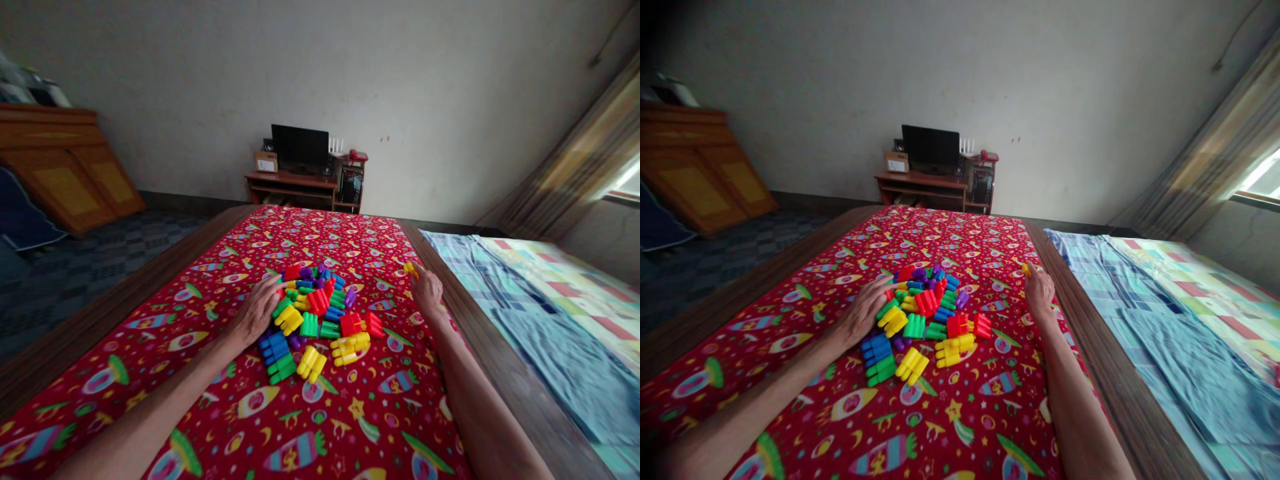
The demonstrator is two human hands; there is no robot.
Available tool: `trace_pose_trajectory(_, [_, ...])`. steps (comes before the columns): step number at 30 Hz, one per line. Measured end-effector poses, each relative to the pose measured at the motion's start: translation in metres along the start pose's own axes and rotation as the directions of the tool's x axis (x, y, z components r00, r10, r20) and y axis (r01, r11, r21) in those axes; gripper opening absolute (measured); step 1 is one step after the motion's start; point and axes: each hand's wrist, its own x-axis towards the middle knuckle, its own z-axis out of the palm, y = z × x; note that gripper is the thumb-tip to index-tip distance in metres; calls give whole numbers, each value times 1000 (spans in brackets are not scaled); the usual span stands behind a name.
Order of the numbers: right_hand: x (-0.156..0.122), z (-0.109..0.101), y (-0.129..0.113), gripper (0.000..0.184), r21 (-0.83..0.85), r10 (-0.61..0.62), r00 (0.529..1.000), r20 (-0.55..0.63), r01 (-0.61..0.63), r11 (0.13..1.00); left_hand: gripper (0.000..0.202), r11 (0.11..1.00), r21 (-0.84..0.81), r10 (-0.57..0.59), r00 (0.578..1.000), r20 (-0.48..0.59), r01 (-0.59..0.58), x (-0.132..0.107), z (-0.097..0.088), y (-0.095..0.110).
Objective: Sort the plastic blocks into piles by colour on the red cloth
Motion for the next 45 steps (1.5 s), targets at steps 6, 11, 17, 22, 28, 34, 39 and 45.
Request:
trace_pose_trajectory(6, [-1,-5,10,44,-104,-29,987,157,46,993,53,1000,5,-11,1000,-2,11,0,-2,2])
trace_pose_trajectory(11, [-4,-46,-17,41,-135,-136,956,261,176,975,52,1000,4,-15,1000,-5,15,1,-2,2])
trace_pose_trajectory(17, [-39,-84,-90,20,314,-616,644,452,532,786,52,1000,4,-9,1000,5,9,0,-4,4])
trace_pose_trajectory(22, [-85,-64,-120,34,392,-779,432,456,688,611,52,1000,4,-11,1000,14,11,-1,-5,8])
trace_pose_trajectory(28, [-80,-38,-120,46,393,-733,592,336,619,680,51,1000,7,-9,1000,7,9,0,-5,9])
trace_pose_trajectory(34, [-54,-82,-109,26,323,-607,545,578,531,784,50,1000,11,-24,1000,14,24,0,-5,8])
trace_pose_trajectory(39, [-78,-89,-119,27,298,-613,382,692,621,724,50,1000,15,-2,1000,1,2,0,-3,5])
trace_pose_trajectory(45, [-63,-84,-116,25,469,-702,417,577,535,703,51,1000,22,4,1000,-13,-4,-1,-2,3])
